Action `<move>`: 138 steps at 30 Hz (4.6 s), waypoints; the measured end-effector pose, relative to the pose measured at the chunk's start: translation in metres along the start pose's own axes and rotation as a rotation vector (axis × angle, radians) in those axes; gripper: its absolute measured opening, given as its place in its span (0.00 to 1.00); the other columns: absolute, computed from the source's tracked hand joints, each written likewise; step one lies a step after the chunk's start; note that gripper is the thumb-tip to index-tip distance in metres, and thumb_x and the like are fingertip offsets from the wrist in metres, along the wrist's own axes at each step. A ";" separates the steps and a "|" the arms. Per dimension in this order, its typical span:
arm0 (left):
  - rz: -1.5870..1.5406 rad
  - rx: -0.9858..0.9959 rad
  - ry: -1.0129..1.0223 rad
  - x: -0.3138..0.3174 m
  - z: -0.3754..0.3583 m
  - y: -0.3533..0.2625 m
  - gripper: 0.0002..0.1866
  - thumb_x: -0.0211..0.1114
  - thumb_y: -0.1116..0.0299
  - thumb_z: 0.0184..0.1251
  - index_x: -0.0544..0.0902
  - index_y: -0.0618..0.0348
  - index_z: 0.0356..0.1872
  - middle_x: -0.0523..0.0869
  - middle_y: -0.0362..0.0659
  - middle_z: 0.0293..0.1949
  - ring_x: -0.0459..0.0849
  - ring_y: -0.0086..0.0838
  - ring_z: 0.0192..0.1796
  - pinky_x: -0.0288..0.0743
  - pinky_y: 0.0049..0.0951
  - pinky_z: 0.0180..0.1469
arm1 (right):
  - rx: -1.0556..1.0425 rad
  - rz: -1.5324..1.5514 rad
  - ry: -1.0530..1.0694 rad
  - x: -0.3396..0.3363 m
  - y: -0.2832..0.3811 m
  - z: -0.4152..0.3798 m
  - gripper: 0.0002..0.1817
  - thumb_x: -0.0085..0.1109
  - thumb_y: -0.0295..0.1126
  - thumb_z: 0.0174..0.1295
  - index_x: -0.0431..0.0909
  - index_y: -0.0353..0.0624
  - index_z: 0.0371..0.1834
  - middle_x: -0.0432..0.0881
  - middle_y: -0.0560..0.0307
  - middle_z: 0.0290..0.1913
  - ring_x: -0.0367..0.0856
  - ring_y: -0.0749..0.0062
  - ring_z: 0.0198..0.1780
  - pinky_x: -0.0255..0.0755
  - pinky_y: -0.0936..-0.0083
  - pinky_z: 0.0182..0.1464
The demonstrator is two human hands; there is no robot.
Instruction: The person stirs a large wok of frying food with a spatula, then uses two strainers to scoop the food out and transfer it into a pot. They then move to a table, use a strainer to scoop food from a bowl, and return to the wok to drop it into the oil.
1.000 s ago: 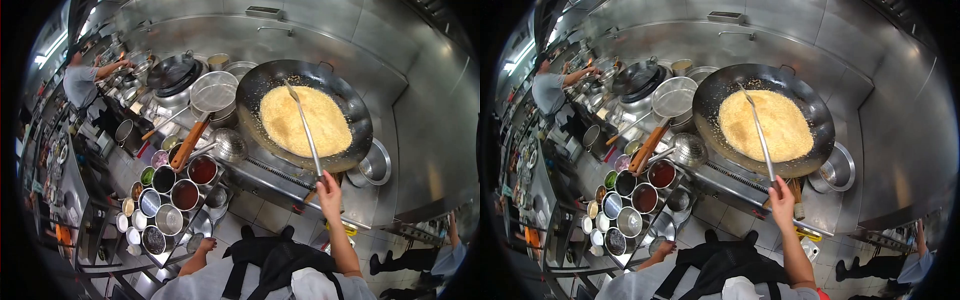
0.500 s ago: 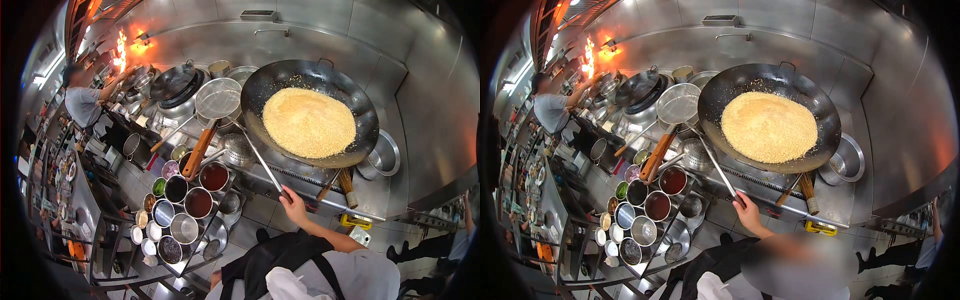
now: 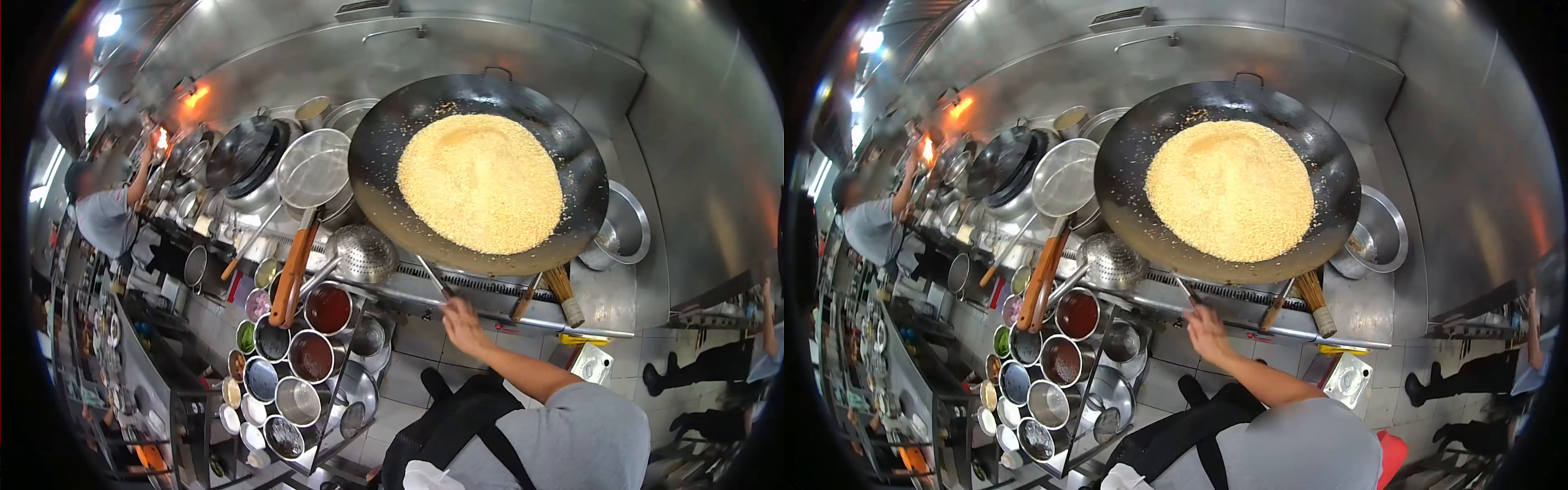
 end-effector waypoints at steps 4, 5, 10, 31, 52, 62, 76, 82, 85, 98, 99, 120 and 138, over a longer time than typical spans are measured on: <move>-0.006 0.008 0.008 -0.004 -0.012 0.006 0.15 0.66 0.59 0.73 0.87 0.56 0.52 0.91 0.44 0.41 0.90 0.38 0.38 0.82 0.44 0.32 | -0.060 0.201 0.521 0.012 -0.019 -0.084 0.16 0.56 0.31 0.69 0.81 0.46 0.59 0.78 0.45 0.53 0.78 0.47 0.58 0.74 0.50 0.60; -0.006 0.019 0.006 -0.004 -0.018 0.009 0.14 0.66 0.59 0.73 0.87 0.56 0.51 0.91 0.44 0.41 0.90 0.38 0.38 0.82 0.44 0.32 | -0.063 0.212 0.527 0.015 -0.035 -0.098 0.16 0.56 0.31 0.69 0.81 0.46 0.59 0.78 0.45 0.53 0.78 0.47 0.58 0.74 0.50 0.60; 0.015 0.195 -0.014 -0.002 -0.040 -0.019 0.14 0.66 0.59 0.73 0.87 0.56 0.51 0.91 0.43 0.40 0.90 0.38 0.38 0.82 0.44 0.32 | 0.153 -0.466 0.498 0.046 -0.173 -0.140 0.31 0.57 0.31 0.65 0.68 0.34 0.73 0.69 0.39 0.71 0.67 0.44 0.74 0.61 0.43 0.73; -0.342 0.312 -0.509 -0.317 0.001 -0.442 0.12 0.69 0.71 0.73 0.86 0.67 0.53 0.90 0.40 0.41 0.86 0.21 0.45 0.79 0.25 0.51 | 0.456 -0.359 0.785 0.059 -0.236 -0.178 0.34 0.64 0.45 0.59 0.80 0.31 0.64 0.64 0.18 0.74 0.60 0.35 0.80 0.59 0.49 0.77; -1.157 0.096 0.472 -0.429 0.218 -0.432 0.15 0.63 0.65 0.78 0.76 0.60 0.59 0.73 0.34 0.29 0.69 0.16 0.25 0.67 0.20 0.26 | 0.985 1.877 0.833 0.223 0.252 0.213 0.20 0.52 0.54 0.76 0.76 0.53 0.58 0.83 0.52 0.46 0.83 0.58 0.54 0.78 0.57 0.62; -1.158 0.419 0.148 -0.532 0.113 -0.410 0.20 0.62 0.69 0.77 0.72 0.56 0.66 0.75 0.36 0.31 0.66 0.15 0.21 0.61 0.19 0.20 | 0.829 1.691 0.490 0.124 0.249 0.253 0.11 0.54 0.34 0.78 0.62 0.55 0.55 0.70 0.63 0.29 0.68 0.78 0.22 0.71 0.72 0.23; -1.160 0.568 0.314 -0.446 0.106 -0.505 0.22 0.60 0.65 0.81 0.70 0.54 0.71 0.72 0.36 0.27 0.68 0.15 0.19 0.63 0.19 0.18 | 0.680 0.902 0.057 -0.273 0.080 0.179 0.30 0.56 0.33 0.76 0.58 0.50 0.77 0.73 0.63 0.31 0.70 0.83 0.24 0.70 0.81 0.24; -1.110 0.489 0.185 -0.360 0.092 -0.562 0.14 0.62 0.63 0.80 0.73 0.55 0.59 0.67 0.34 0.22 0.64 0.16 0.17 0.63 0.21 0.18 | 0.715 0.288 -0.049 -0.380 -0.090 0.127 0.22 0.52 0.33 0.77 0.65 0.41 0.70 0.70 0.63 0.24 0.67 0.79 0.15 0.66 0.74 0.15; -1.039 0.574 0.064 -0.324 0.091 -0.581 0.18 0.64 0.64 0.79 0.72 0.57 0.62 0.71 0.36 0.24 0.67 0.18 0.19 0.67 0.22 0.19 | 0.752 0.203 -0.024 -0.408 -0.154 0.119 0.21 0.52 0.34 0.77 0.65 0.39 0.69 0.74 0.57 0.25 0.72 0.75 0.15 0.68 0.71 0.15; -0.062 0.429 -0.221 -0.361 0.170 -0.677 0.18 0.64 0.56 0.78 0.78 0.62 0.54 0.79 0.45 0.26 0.80 0.28 0.25 0.76 0.33 0.26 | 0.779 0.349 0.331 -0.444 -0.226 0.158 0.15 0.51 0.35 0.77 0.69 0.43 0.62 0.72 0.62 0.24 0.71 0.79 0.17 0.69 0.75 0.16; -0.057 0.430 -0.224 -0.366 0.183 -0.684 0.18 0.64 0.56 0.78 0.78 0.62 0.54 0.79 0.45 0.26 0.80 0.28 0.25 0.76 0.33 0.26 | 0.792 0.325 0.345 -0.449 -0.227 0.156 0.14 0.51 0.35 0.77 0.70 0.44 0.61 0.72 0.62 0.25 0.72 0.79 0.18 0.71 0.75 0.17; 0.038 -0.032 0.507 -0.364 0.132 -0.699 0.10 0.61 0.64 0.80 0.75 0.57 0.51 0.75 0.35 0.29 0.73 0.20 0.23 0.71 0.25 0.24 | 1.172 0.784 0.506 -0.444 -0.100 0.049 0.13 0.51 0.33 0.78 0.66 0.49 0.61 0.71 0.62 0.29 0.69 0.82 0.22 0.70 0.78 0.21; -0.736 -0.298 1.002 -0.203 0.152 -0.742 0.13 0.54 0.65 0.84 0.74 0.63 0.58 0.72 0.34 0.32 0.67 0.12 0.24 0.63 0.13 0.22 | 0.830 0.618 0.351 -0.396 -0.087 0.081 0.21 0.53 0.30 0.74 0.64 0.40 0.68 0.78 0.53 0.31 0.78 0.65 0.22 0.76 0.64 0.25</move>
Point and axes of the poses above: each hand's wrist, its own z-axis towards the middle knuckle, its own x-axis out of the palm, y = z × x, the point moved 3 cm from there along z, towards the middle knuckle
